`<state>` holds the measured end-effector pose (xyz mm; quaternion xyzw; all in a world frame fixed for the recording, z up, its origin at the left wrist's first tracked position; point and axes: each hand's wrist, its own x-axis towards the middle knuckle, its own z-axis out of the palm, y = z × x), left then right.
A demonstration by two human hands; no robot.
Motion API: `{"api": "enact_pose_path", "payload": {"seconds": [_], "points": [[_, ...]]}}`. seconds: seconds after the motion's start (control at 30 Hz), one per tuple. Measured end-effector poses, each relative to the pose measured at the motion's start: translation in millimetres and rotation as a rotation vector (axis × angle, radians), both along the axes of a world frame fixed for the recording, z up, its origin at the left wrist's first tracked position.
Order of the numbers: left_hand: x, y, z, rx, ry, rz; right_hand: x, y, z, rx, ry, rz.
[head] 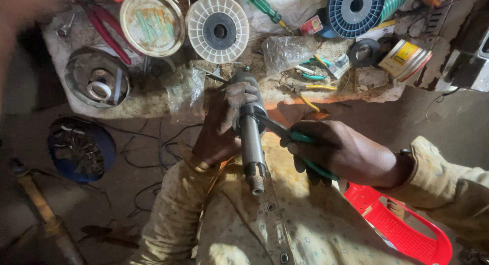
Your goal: The person holds a cylindrical metal pump-like component and uses pliers to grip, twist, and pull parts of it, working on it from different angles. They reposition the component repeatedly and continue working on it with the pliers at the workbench.
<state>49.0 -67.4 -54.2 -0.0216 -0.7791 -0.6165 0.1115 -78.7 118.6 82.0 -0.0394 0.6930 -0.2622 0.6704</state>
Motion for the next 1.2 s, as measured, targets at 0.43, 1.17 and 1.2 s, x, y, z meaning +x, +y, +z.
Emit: {"api": "enact_pose_path", "payload": {"seconds": [0.43, 1.17, 1.2], "points": [[-5.8, -0.1, 3.0, 0.245, -0.028, -0.033, -8.3, 24.4, 13.1, -0.167, 0.165, -0.182], [-6.3, 10.5, 26.1, -0.042, -0.041, 0.01, 38.0, 83.6, -8.2, -0.173, 0.021, -0.312], [-6.5, 11.0, 24.8, -0.051, -0.043, 0.01, 36.0, 84.4, -8.9, -0.126, -0.046, -0.303]]}}
